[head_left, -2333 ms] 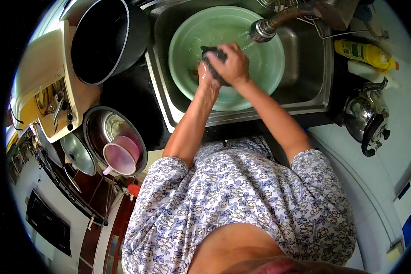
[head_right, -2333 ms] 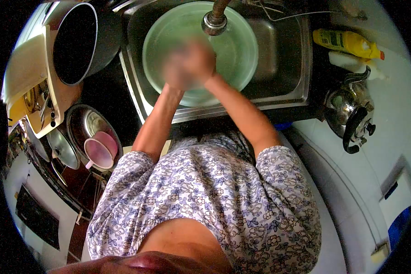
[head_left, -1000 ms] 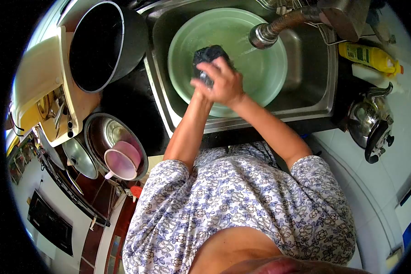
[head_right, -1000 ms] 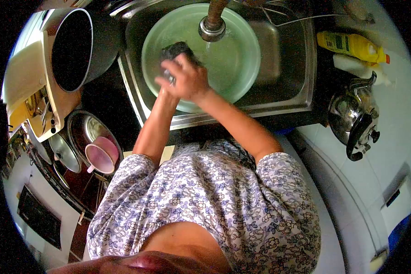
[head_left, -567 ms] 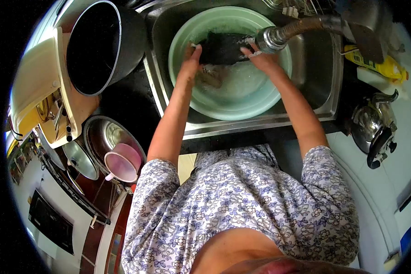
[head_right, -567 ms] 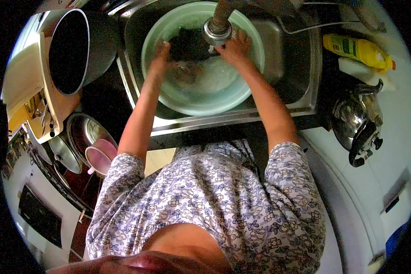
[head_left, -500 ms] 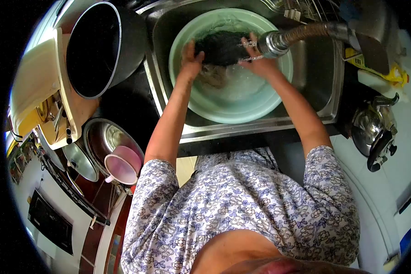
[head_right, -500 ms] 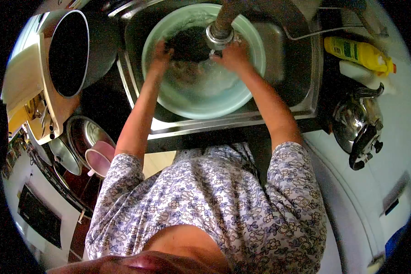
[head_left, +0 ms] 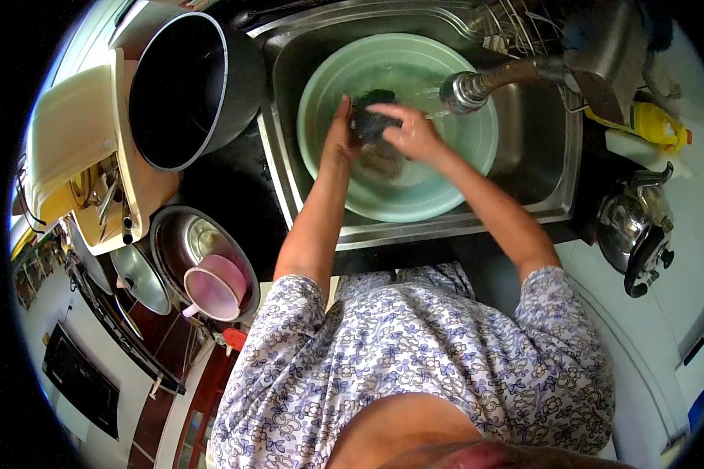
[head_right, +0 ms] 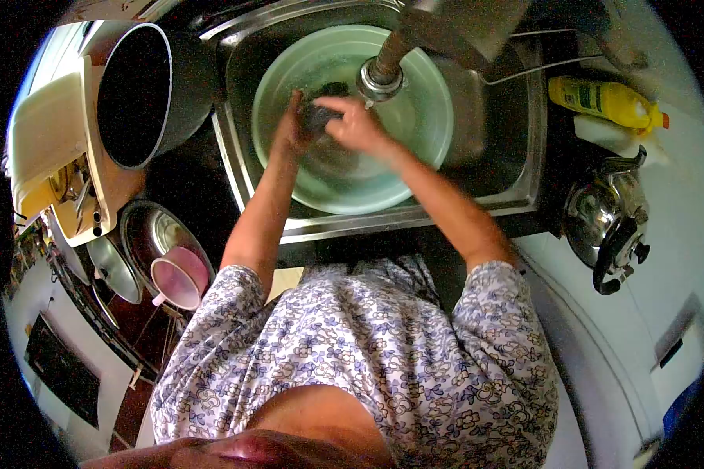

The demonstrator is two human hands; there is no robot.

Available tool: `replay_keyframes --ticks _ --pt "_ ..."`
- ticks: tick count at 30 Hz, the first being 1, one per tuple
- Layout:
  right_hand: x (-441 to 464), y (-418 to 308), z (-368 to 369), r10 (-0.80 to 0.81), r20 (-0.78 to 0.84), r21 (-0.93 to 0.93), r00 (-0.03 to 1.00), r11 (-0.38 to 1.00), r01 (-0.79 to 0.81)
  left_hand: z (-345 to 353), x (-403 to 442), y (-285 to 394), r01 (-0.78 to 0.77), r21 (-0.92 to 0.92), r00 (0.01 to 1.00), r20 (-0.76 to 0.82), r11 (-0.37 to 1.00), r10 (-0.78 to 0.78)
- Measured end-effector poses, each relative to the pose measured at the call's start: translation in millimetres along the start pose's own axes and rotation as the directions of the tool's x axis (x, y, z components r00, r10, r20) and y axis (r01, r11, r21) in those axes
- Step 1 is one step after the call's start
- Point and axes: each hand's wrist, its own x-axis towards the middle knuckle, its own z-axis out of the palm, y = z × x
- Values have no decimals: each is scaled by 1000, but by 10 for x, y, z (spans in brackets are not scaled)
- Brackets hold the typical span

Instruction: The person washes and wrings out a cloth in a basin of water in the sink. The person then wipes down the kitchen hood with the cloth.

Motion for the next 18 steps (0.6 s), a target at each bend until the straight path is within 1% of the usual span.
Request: replay_keyframes --ticks 1,2,3,4,5,6,7,8,9,10,11,12,13,14,15,17,18 --pt "-140 -302 82 -96 -39 83 995 992 99 303 -399 165 17 -90 1000 -19 996 -18" --pt "-266 -572 142 -164 -73 -90 984 984 157 417 -588 180 -117 -150 993 16 982 120" --pt "-388 -818 192 -235 -94 -260 968 944 203 383 -621 136 -104 -236 990 73 966 124" --pt "-506 -1060 230 -186 -75 -313 980 937 154 356 -688 83 -83 -290 966 210 954 148" --pt "-595 -1219 275 -138 -59 -365 989 925 107 334 -781 34 -55 -339 923 342 939 177" --pt "-648 -1244 346 -171 -75 -416 982 901 125 398 -907 75 -64 -281 951 274 958 144" --pt "-672 -1199 418 -175 -89 -431 981 894 121 385 -783 -82 -222 -368 938 173 903 301" --pt "-652 -1131 451 -204 -140 -458 969 881 119 361 -799 -116 -106 -480 910 306 871 279" --pt "-586 -1035 447 -235 -189 -486 953 866 118 339 -807 -151 24 -567 860 432 823 273" --pt "-488 -924 414 -291 -262 -536 920 836 112 321 -747 -327 2 -670 774 471 742 423" --pt "-399 -846 349 -241 -344 -440 908 895 71 283 -650 -399 -46 -607 818 433 794 379" --pt "-303 -741 273 -214 -377 -398 901 916 51 254 -560 -464 -81 -533 857 394 842 332" --pt "-224 -642 197 -182 -408 -355 895 934 28 419 -623 -311 -225 -253 938 204 941 279" --pt "-144 -558 135 -11 -430 -313 903 940 -138 628 -740 -210 -45 -508 999 -19 860 42" --pt "-73 -480 74 160 -444 -268 882 915 -301 679 -725 -197 -47 -471 995 53 881 81" --pt "5 -331 -98 315 -278 -217 907 900 -379 775 -819 -181 -63 -393 994 62 918 95" --pt "29 -143 -141 337 -220 -28 915 936 -352 796 -838 -181 -34 -370 995 78 929 67"
